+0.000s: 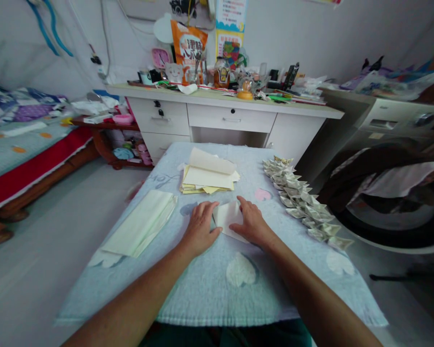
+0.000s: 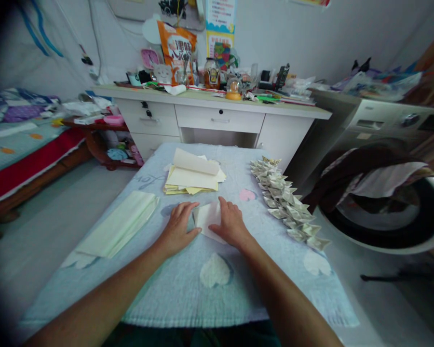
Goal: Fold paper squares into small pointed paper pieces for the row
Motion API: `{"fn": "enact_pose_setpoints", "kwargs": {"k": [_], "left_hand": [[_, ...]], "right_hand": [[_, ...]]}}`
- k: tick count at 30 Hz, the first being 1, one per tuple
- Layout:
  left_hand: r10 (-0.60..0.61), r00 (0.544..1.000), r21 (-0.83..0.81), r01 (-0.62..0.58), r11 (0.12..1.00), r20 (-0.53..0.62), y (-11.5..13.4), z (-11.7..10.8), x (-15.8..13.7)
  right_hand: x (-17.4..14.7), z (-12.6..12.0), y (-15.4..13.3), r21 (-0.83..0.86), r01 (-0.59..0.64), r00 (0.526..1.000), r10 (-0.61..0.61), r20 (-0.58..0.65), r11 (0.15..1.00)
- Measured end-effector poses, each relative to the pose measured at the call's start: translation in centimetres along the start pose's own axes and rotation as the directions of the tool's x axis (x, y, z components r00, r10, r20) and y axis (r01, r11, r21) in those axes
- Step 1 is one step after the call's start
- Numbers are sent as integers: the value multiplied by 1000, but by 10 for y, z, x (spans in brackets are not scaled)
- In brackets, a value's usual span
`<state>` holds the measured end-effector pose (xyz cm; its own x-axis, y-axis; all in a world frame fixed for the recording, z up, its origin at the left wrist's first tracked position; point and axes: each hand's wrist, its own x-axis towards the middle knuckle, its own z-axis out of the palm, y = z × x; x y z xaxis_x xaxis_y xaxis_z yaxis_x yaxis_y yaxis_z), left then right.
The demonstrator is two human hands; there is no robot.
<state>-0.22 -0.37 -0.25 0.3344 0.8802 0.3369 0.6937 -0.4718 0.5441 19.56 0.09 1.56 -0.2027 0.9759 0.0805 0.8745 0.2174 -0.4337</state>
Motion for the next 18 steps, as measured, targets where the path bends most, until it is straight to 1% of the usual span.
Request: {"fn": "enact_pose_setpoints", "kwargs": {"k": [4, 6, 10, 13, 15, 17, 18], "left_hand": [[-4, 1000, 20, 3, 1000, 2, -1, 1, 0], [-9, 1000, 19, 9, 1000, 12, -1, 2, 0], [-59, 997, -12, 60, 998, 39, 0, 2, 0], [-41, 998, -80, 44, 996, 48, 2, 1, 0], [-1, 999, -135, 7, 991, 47, 5, 1, 0], [18, 999, -169, -10, 985, 43, 7, 1, 0], [12, 999, -182, -5, 983, 37, 8, 1, 0]], "right_hand": [[-1, 0, -1, 96, 5, 1000, -6, 9, 995], [-1, 1, 0, 110, 22, 1000, -23, 3, 994], [-1, 4, 1, 104, 40, 998, -34, -55, 994], [-1, 6, 2, 129, 40, 995, -28, -93, 991], [0, 4, 3, 188, 42, 995, -25, -91, 981], [0, 1, 3, 309, 35, 998, -14, -68, 950], [0, 0, 3, 391, 22, 999, -5, -46, 920]]}}
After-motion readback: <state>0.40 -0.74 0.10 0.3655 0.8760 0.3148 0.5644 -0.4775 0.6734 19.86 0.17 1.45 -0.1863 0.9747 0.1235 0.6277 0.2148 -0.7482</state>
